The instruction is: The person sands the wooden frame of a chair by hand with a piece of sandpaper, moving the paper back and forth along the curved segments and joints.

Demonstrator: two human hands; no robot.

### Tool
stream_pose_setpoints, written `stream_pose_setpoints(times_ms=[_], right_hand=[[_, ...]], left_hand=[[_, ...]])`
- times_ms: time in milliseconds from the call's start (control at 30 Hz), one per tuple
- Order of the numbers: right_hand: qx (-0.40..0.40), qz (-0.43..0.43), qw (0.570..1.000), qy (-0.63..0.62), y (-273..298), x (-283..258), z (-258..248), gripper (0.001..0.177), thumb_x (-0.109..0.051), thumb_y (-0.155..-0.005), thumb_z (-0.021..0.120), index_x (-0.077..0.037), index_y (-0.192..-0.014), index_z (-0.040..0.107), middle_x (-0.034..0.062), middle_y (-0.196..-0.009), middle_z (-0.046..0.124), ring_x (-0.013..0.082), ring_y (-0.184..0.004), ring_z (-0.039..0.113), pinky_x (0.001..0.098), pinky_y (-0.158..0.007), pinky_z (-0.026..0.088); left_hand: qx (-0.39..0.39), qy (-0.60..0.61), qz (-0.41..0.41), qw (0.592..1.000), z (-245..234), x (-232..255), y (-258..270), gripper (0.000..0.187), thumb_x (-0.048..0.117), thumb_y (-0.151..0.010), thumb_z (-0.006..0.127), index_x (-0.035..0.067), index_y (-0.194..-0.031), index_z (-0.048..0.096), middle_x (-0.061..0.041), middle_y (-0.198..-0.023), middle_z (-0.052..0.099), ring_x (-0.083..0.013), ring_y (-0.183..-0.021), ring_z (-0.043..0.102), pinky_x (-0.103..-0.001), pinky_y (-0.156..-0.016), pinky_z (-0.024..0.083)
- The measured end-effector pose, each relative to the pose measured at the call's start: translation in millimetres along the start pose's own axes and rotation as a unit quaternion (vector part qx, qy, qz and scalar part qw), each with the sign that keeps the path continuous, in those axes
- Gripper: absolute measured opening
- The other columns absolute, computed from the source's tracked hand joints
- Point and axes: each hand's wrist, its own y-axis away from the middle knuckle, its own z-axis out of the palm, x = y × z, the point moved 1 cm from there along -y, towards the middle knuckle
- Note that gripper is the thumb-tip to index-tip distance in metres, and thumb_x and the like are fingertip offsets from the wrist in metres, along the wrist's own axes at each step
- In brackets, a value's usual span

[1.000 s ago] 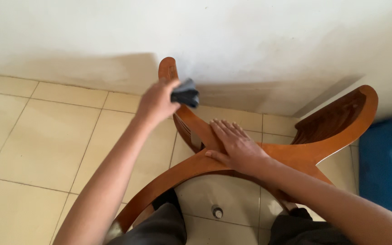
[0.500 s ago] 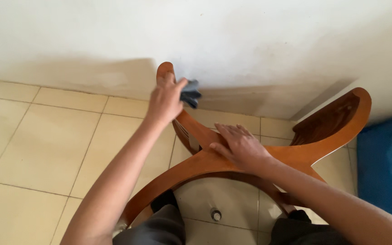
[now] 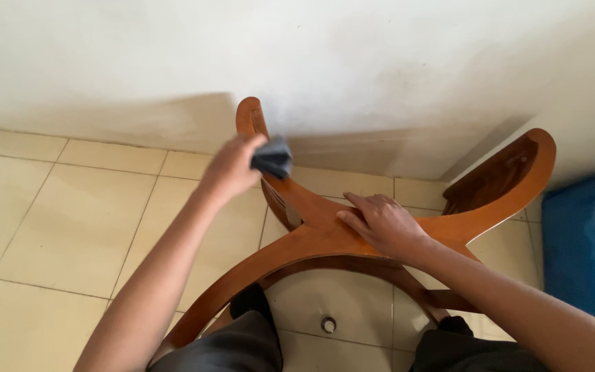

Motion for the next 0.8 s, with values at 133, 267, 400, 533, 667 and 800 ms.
stream_pose_setpoints(times_ms=[133,267,400,533,667,800], right_hand=[[-0.004,-0.001,1.0,-0.001,4.8,1.4,-1.2,0.054,-0.048,-0.1,0.052,-0.004,-0.131,0.057,0.0193,-0.1,0.072,0.0391,-0.099,0.065,0.0506,-0.088,0.052],[-0.025,0.013,1.0,-0.009,9.3,0.4,-5.0,0.049,-0.047,-0.101,0.051,-0.005,-0.125,0.06,0.0184,-0.099,0.073,0.0388,-0.098,0.065,0.0504,-0.09,0.052],[0.01,-0.016,1.0,-0.003,13.1,1.1,-6.7,0.051,-0.047,-0.1,0.052,-0.003,-0.126,0.059,0.02,-0.097,0.072,0.0396,-0.096,0.065,0.0512,-0.089,0.051],[0.012,0.005,1.0,0.025,14.4,11.9,-6.1,0.053,-0.048,-0.101,0.052,-0.003,-0.128,0.059,0.0218,-0.096,0.072,0.0405,-0.095,0.066,0.0515,-0.087,0.052],[0.045,-0.009,0.998,0.045,15.3,32.6,-7.1,0.054,-0.047,-0.1,0.053,-0.003,-0.13,0.06,0.0217,-0.095,0.072,0.0404,-0.092,0.067,0.052,-0.084,0.053],[0.049,0.026,0.996,0.064,19.6,54.1,-6.8,0.052,-0.047,-0.1,0.053,-0.006,-0.131,0.062,0.0221,-0.09,0.072,0.0406,-0.09,0.067,0.0513,-0.084,0.054]], left_hand=[[0.143,-0.08,-0.093,0.982,-7.8,-13.6,-7.6,0.055,0.002,-0.081,0.078,0.01,-0.132,0.059,-0.018,-0.115,0.061,-0.0339,-0.103,0.063,-0.045,-0.084,0.06],[0.155,-0.167,-0.085,0.97,9.1,-4.1,-25.3,0.057,-0.009,-0.08,0.073,0.003,-0.133,0.058,-0.022,-0.126,0.055,-0.0393,-0.102,0.062,-0.038,-0.068,0.065],[0.179,-0.178,-0.023,0.967,31.4,19.3,-18.6,0.055,-0.012,-0.08,0.071,0.005,-0.132,0.061,-0.024,-0.121,0.056,-0.0376,-0.101,0.063,-0.037,-0.071,0.064],[0.109,-0.113,0.084,0.984,52.8,57.9,6.7,0.052,-0.01,-0.077,0.073,0.005,-0.126,0.063,-0.021,-0.112,0.06,-0.0333,-0.097,0.063,-0.04,-0.078,0.06],[0.031,-0.079,0.149,0.985,65.7,93.5,38.3,0.054,-0.011,-0.079,0.071,0.006,-0.129,0.061,-0.02,-0.114,0.059,-0.0285,-0.094,0.064,-0.036,-0.074,0.061],[-0.059,-0.036,0.21,0.975,59.9,86.9,46.0,0.051,-0.011,-0.07,0.076,0.012,-0.115,0.067,-0.011,-0.104,0.063,-0.0281,-0.1,0.062,-0.04,-0.079,0.06]])
